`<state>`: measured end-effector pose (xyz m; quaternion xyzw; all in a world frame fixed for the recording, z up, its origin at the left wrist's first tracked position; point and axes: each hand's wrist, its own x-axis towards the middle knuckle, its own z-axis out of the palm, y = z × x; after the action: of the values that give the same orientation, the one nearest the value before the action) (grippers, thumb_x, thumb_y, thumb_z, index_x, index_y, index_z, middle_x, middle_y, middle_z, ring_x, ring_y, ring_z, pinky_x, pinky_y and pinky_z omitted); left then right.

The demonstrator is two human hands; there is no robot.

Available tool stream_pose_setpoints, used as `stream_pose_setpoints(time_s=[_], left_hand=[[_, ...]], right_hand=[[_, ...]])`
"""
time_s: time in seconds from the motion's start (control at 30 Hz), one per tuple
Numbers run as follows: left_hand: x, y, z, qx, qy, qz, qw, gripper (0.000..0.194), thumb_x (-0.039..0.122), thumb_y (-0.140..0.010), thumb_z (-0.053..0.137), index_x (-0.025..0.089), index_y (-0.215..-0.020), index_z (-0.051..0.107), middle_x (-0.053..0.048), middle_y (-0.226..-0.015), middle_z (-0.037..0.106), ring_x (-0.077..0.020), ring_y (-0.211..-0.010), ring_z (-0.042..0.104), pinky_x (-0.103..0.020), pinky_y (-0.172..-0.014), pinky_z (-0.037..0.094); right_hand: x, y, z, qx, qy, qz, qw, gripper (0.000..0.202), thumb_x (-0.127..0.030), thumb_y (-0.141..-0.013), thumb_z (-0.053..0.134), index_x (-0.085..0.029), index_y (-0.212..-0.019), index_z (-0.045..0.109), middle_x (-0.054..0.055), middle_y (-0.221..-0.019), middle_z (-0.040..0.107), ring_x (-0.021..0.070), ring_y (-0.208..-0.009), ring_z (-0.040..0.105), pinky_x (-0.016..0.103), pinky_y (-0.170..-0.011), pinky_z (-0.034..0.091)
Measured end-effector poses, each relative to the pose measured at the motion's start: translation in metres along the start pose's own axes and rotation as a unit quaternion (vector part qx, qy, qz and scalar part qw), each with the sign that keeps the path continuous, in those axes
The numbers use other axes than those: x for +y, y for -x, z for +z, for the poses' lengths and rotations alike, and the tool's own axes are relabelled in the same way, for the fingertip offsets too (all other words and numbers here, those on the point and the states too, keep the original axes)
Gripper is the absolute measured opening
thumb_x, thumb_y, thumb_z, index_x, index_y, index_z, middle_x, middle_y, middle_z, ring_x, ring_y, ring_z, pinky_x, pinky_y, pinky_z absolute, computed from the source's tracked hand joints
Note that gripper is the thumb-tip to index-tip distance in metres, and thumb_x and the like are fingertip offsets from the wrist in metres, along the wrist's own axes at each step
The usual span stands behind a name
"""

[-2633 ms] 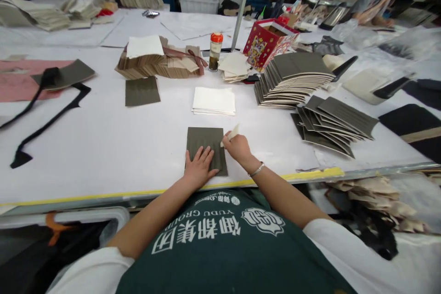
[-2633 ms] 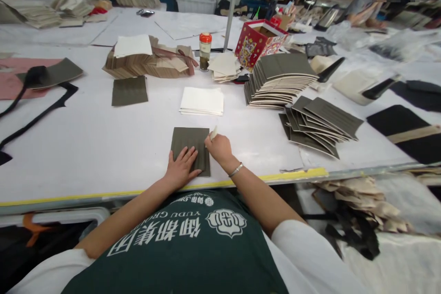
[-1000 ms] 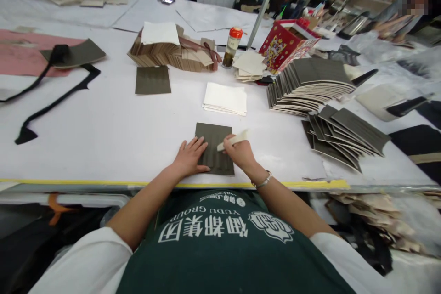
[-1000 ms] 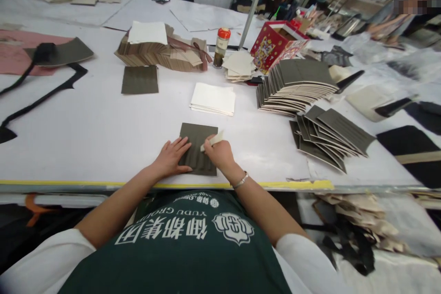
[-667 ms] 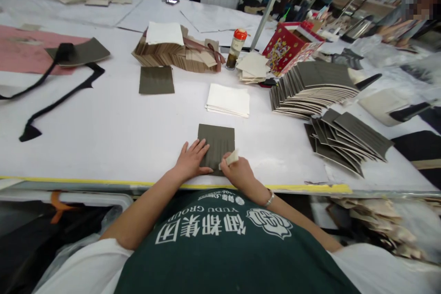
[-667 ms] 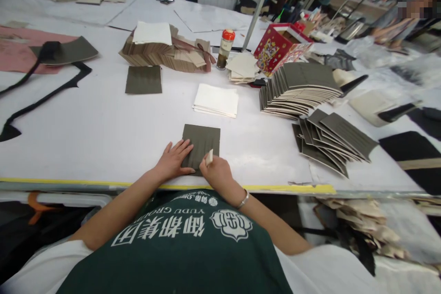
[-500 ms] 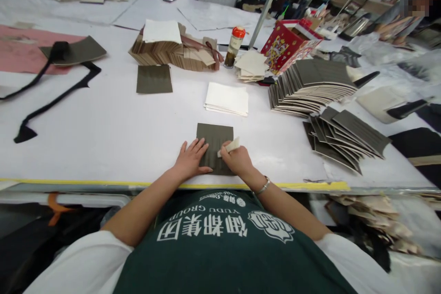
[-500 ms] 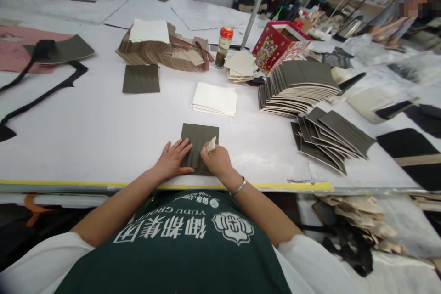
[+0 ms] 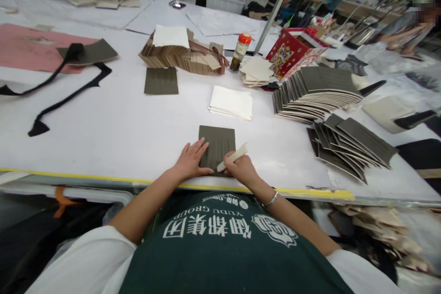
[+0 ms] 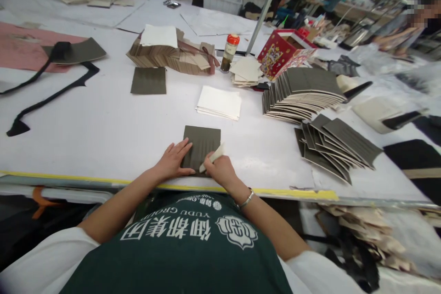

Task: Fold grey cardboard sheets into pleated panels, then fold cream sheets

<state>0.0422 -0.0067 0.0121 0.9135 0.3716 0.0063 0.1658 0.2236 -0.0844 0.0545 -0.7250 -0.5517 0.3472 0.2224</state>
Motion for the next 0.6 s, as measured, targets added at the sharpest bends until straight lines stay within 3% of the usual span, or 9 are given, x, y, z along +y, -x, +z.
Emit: stream_pose_setpoints(time_s=[0.1,0.2,0.27,0.33,0.47,0.53,0.6], left_hand=[[-0.007,0.001,-0.003,-0.020,-0.013,-0.002,1.000,0.094,0.068,-0.065,0.052,0.017,-0.139,0.023,-0.010,-0.147,0.016,-0.0276,-0.134,0.014,-0.048,-0.108,0.009],[-0.009,0.001,-0.001,-0.021,-0.021,-0.008,1.000,0.094,0.069,-0.065,0.052,0.017,-0.139,0.023,-0.009,-0.147,0.019,-0.0279,-0.134,0.015,-0.049,-0.108,0.006],[-0.009,0.001,0.003,-0.012,-0.019,-0.011,1.000,0.095,0.070,-0.065,0.051,0.018,-0.139,0.023,-0.008,-0.147,0.019,-0.0276,-0.134,0.015,-0.048,-0.108,0.005],[-0.008,0.001,0.005,-0.005,-0.014,-0.010,1.000,0.096,0.071,-0.064,0.050,0.018,-0.139,0.022,-0.008,-0.147,0.019,-0.0276,-0.134,0.015,-0.048,-0.108,0.005],[-0.008,0.002,0.006,0.002,-0.009,-0.004,1.000,0.094,0.069,-0.066,0.050,0.018,-0.139,0.021,-0.009,-0.147,0.019,-0.0280,-0.134,0.014,-0.047,-0.108,0.004],[-0.008,0.003,0.005,0.003,-0.008,-0.005,1.000,0.096,0.069,-0.065,0.050,0.017,-0.140,0.020,-0.010,-0.146,0.020,-0.0278,-0.134,0.014,-0.047,-0.108,0.004],[-0.008,0.003,0.004,0.002,-0.010,-0.008,1.000,0.098,0.070,-0.064,0.051,0.015,-0.140,0.019,-0.011,-0.146,0.021,-0.0278,-0.134,0.014,-0.047,-0.108,0.005]], right_hand=[[-0.013,-0.044,-0.005,0.102,0.043,-0.028,0.994,0.026,-0.030,-0.083,0.038,-0.017,-0.088,0.060,0.001,-0.059,0.066,0.0126,-0.061,0.064,0.019,-0.060,0.045],[-0.029,-0.076,-0.003,0.129,0.164,-0.051,0.977,0.027,-0.027,-0.084,0.037,-0.015,-0.082,0.062,0.006,-0.066,0.067,0.0155,-0.067,0.064,0.022,-0.064,0.044],[-0.032,-0.070,0.003,0.121,0.234,-0.065,0.963,0.029,-0.025,-0.083,0.037,-0.013,-0.078,0.062,0.008,-0.069,0.068,0.0173,-0.067,0.063,0.024,-0.063,0.042],[-0.029,-0.044,0.011,0.097,0.272,-0.081,0.954,0.029,-0.024,-0.083,0.037,-0.013,-0.078,0.063,0.009,-0.070,0.068,0.0182,-0.066,0.062,0.024,-0.060,0.041],[-0.019,0.003,0.015,0.026,0.243,-0.085,0.966,0.028,-0.026,-0.083,0.038,-0.015,-0.080,0.063,0.006,-0.067,0.067,0.0157,-0.063,0.062,0.022,-0.057,0.040],[-0.019,-0.003,0.010,0.037,0.217,-0.079,0.972,0.029,-0.027,-0.084,0.036,-0.015,-0.083,0.063,0.005,-0.067,0.067,0.0146,-0.065,0.062,0.021,-0.059,0.041],[-0.023,-0.029,0.004,0.075,0.213,-0.076,0.971,0.031,-0.027,-0.086,0.033,-0.015,-0.089,0.062,0.005,-0.069,0.067,0.0149,-0.069,0.062,0.022,-0.063,0.041]])
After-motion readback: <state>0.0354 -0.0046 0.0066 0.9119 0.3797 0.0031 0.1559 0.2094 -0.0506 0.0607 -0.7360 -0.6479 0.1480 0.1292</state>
